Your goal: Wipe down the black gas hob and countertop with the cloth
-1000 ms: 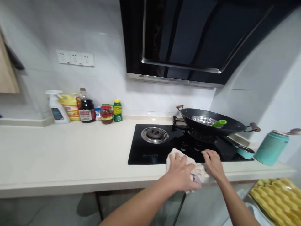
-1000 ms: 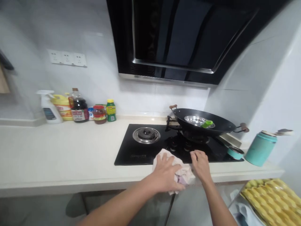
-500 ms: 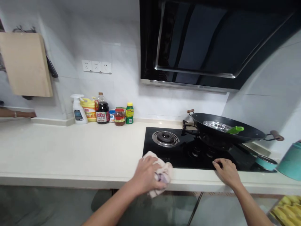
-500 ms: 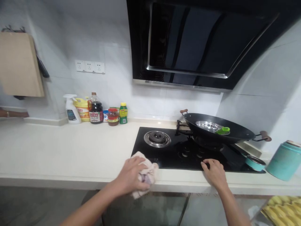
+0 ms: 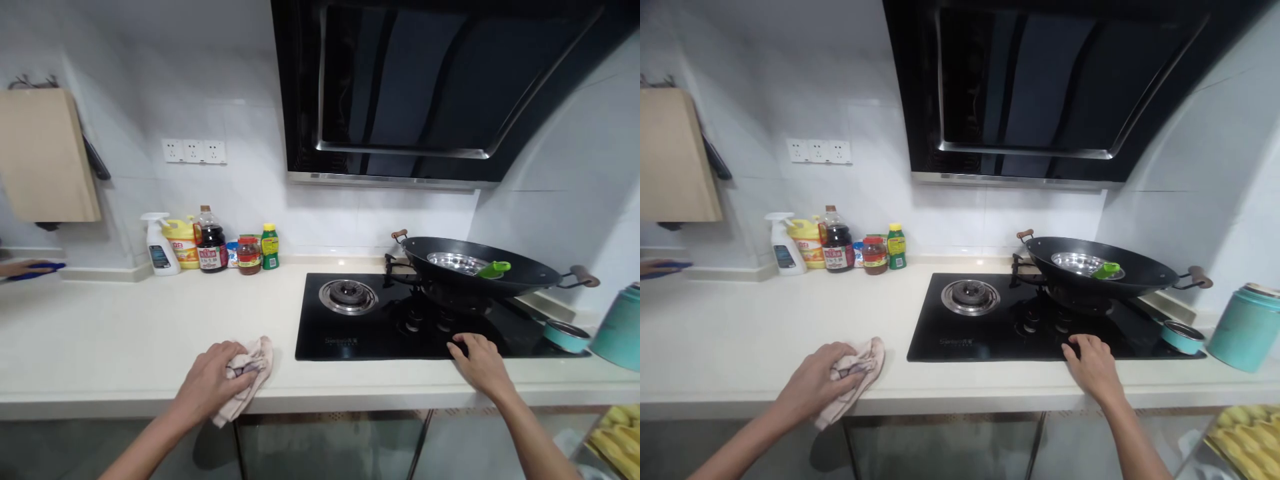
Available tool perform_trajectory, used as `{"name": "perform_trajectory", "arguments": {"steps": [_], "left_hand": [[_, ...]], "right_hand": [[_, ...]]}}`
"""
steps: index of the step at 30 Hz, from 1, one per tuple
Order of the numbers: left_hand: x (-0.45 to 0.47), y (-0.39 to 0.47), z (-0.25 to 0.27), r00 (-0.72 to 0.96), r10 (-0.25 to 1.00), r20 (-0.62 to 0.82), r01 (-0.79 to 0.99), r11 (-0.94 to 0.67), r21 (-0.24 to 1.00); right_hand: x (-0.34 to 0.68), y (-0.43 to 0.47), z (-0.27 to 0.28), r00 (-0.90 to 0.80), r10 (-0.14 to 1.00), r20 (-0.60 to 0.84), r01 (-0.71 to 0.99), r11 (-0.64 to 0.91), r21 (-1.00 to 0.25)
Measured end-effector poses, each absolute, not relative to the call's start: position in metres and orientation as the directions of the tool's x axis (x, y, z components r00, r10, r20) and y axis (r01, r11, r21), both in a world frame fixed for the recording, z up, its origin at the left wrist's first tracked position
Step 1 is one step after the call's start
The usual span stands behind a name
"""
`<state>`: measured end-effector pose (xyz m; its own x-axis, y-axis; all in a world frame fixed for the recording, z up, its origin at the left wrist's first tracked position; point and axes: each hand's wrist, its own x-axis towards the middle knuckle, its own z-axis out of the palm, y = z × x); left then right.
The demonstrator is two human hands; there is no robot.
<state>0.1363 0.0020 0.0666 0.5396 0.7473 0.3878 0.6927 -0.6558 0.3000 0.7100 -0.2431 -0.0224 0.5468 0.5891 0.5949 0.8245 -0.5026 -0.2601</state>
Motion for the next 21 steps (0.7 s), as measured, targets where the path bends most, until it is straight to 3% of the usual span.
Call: {"name": "perform_trajectory", "arguments": {"steps": [8, 11, 14, 17, 21], "left_hand": [[0.254, -0.033, 0.079, 0.610, 0.694, 0.381, 0.494, -0.710, 0.502], [0.303, -0.037, 0.084, 0.700, 0.625, 0.346, 0.496, -0.773, 0.394], [0.345, -0.041, 0.090, 0.820, 0.545, 0.176, 0.488, -0.825, 0.286], [0.386, -0.042, 0.095, 0.886, 0.460, 0.060, 0.428, -0.860, 0.279], [0.447, -0.030, 0.094, 0.916, 0.397, 0.063, 0.369, -0.891, 0.263]], "right_hand": [[0.700, -0.243, -0.019, 0.561, 0.580, 0.591, 0.816, -0.508, -0.276], [0.696, -0.242, -0.017, 0.548, 0.573, 0.610, 0.825, -0.491, -0.280], [0.693, -0.241, -0.015, 0.538, 0.562, 0.628, 0.833, -0.469, -0.293], [0.689, -0.242, -0.012, 0.535, 0.556, 0.636, 0.837, -0.452, -0.309], [0.682, -0.245, -0.008, 0.536, 0.553, 0.638, 0.838, -0.441, -0.321]]}}
